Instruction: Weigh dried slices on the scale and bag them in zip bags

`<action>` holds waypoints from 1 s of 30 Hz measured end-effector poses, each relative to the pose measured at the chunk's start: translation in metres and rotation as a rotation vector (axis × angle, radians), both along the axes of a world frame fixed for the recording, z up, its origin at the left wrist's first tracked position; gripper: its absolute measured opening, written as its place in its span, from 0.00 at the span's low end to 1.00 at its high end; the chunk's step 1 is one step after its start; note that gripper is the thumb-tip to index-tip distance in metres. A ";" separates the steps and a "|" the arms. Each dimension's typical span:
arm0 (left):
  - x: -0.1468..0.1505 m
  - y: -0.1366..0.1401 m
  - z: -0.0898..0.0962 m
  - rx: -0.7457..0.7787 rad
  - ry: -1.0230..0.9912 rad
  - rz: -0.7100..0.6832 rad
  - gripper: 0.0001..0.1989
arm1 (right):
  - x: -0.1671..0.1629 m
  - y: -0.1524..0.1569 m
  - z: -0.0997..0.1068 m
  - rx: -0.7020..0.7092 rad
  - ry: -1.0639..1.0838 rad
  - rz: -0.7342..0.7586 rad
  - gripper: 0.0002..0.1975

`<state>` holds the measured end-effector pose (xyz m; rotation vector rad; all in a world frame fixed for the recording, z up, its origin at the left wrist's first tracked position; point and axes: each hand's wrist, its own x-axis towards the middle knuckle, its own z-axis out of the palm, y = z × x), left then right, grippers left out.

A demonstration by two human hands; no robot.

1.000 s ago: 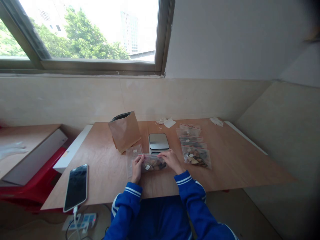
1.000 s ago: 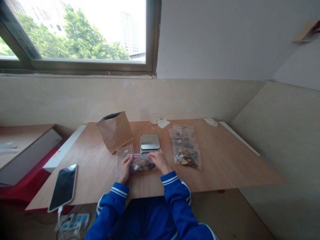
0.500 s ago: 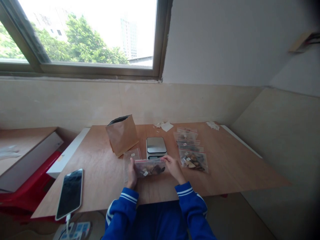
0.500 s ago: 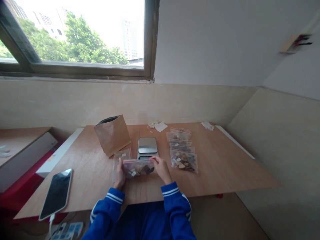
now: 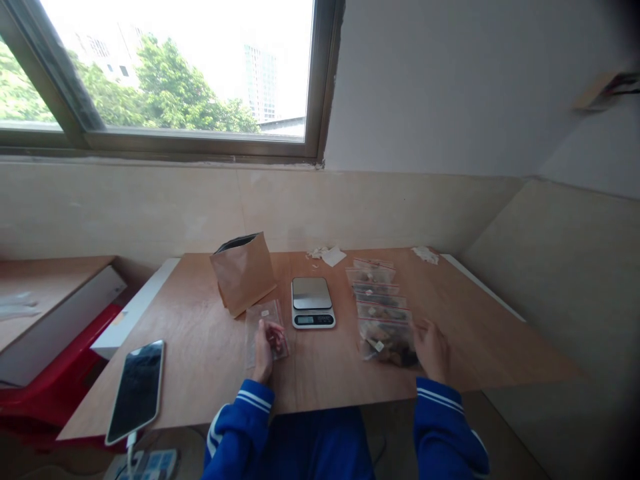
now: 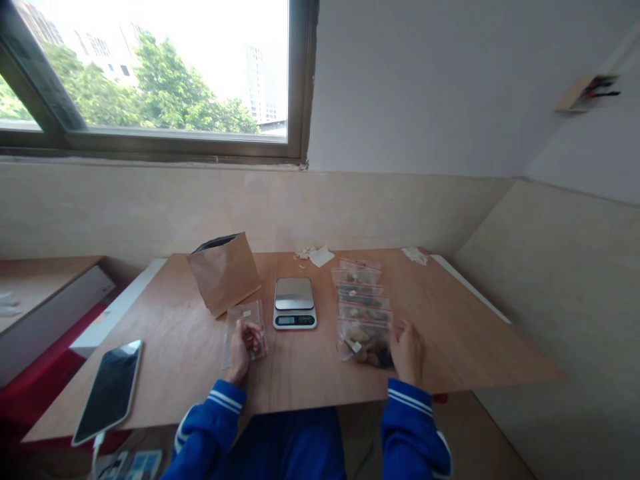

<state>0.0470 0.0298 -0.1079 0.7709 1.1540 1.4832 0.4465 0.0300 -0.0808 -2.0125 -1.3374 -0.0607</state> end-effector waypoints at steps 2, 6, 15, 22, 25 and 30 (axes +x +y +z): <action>0.000 -0.001 0.002 -0.011 0.042 0.036 0.33 | -0.008 -0.012 -0.015 0.040 -0.123 -0.124 0.34; -0.006 0.006 0.024 0.126 0.369 0.179 0.28 | -0.051 -0.027 -0.041 0.012 -0.137 -0.050 0.33; -0.066 0.083 0.155 0.298 1.152 0.833 0.23 | -0.081 -0.017 -0.048 -0.186 -0.039 -0.056 0.31; -0.113 0.110 0.177 0.085 1.264 0.672 0.19 | -0.083 -0.014 -0.045 -0.114 -0.069 -0.073 0.26; -0.107 0.087 0.168 0.177 1.249 0.641 0.19 | -0.117 -0.015 -0.019 0.106 -0.123 0.123 0.21; -0.078 0.021 0.158 0.293 1.206 0.491 0.15 | -0.214 -0.026 0.055 0.312 -0.028 0.765 0.19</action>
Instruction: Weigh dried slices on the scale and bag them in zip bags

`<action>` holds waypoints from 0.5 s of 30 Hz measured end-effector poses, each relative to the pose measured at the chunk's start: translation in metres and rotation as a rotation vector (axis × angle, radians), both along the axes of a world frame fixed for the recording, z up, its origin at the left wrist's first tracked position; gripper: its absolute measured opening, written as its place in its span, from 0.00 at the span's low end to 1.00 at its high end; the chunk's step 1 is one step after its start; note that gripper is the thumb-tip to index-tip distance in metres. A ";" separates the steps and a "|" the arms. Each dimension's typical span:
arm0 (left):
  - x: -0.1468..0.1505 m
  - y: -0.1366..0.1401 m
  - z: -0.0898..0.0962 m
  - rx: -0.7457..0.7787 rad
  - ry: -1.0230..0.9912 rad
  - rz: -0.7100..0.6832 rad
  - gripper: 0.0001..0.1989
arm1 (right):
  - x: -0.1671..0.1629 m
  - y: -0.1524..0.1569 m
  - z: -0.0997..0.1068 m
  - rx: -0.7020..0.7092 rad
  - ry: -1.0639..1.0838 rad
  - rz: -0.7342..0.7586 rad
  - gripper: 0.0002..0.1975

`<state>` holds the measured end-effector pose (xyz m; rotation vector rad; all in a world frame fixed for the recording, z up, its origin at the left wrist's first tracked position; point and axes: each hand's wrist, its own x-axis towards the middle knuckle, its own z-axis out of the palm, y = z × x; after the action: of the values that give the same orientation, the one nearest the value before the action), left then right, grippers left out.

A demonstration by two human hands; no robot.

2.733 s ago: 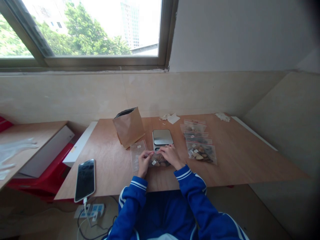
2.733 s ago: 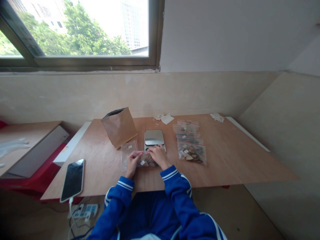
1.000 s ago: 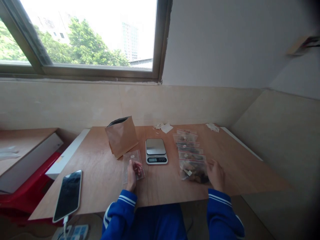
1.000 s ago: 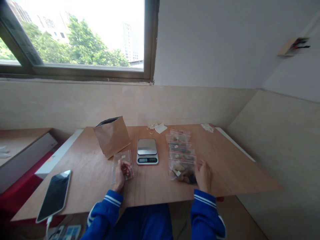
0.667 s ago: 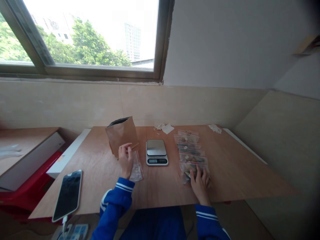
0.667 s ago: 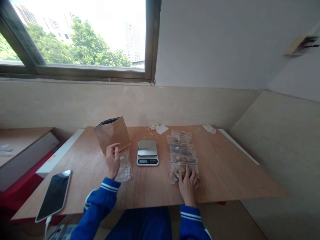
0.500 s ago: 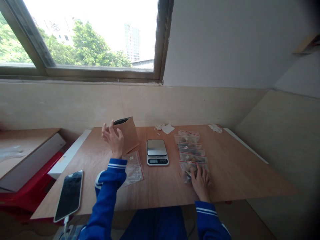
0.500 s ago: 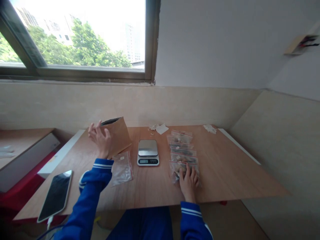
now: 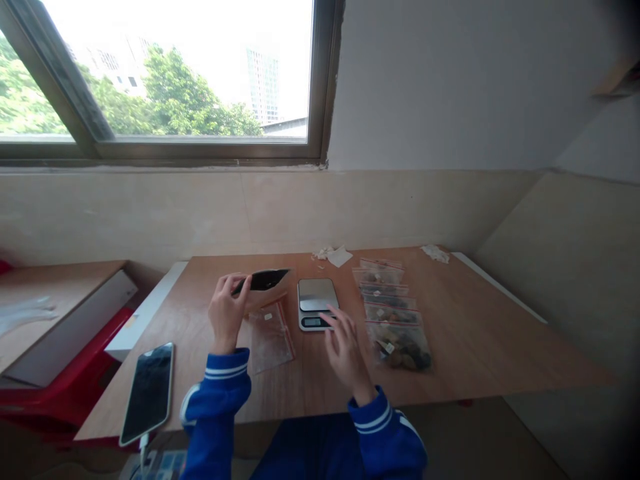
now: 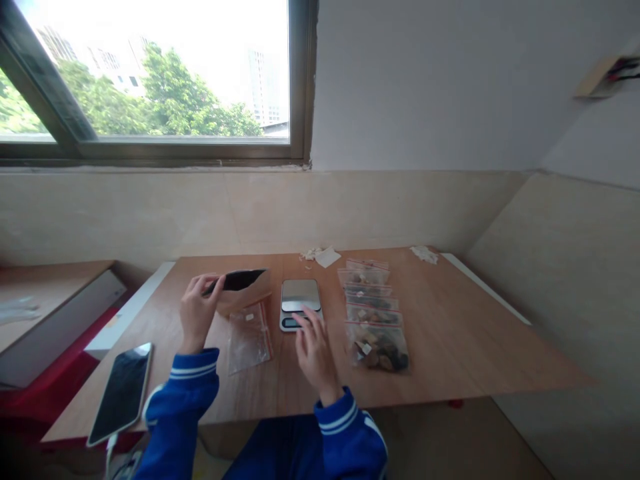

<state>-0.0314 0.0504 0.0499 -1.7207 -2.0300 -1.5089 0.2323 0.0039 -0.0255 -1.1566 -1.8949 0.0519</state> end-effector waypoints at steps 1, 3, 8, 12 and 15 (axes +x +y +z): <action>0.004 -0.013 -0.001 -0.050 0.016 -0.027 0.14 | -0.018 -0.002 0.013 0.021 0.015 0.065 0.20; 0.009 -0.033 -0.002 -0.168 0.050 -0.050 0.11 | -0.049 -0.004 0.031 0.039 -0.004 0.202 0.20; 0.009 -0.053 -0.006 -0.295 0.023 -0.075 0.10 | -0.090 -0.004 0.035 0.021 -0.121 0.339 0.19; 0.010 -0.052 -0.016 -0.220 -0.102 -0.148 0.14 | -0.094 -0.003 0.030 -0.163 -0.199 0.221 0.17; 0.017 -0.053 -0.023 -0.217 -0.105 -0.189 0.15 | -0.095 0.011 0.038 -0.373 -0.260 0.139 0.16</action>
<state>-0.0148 -0.0027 0.0270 -2.0052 -2.2110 -1.5078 0.1369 0.0147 0.0122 -1.3250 -2.2608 0.3605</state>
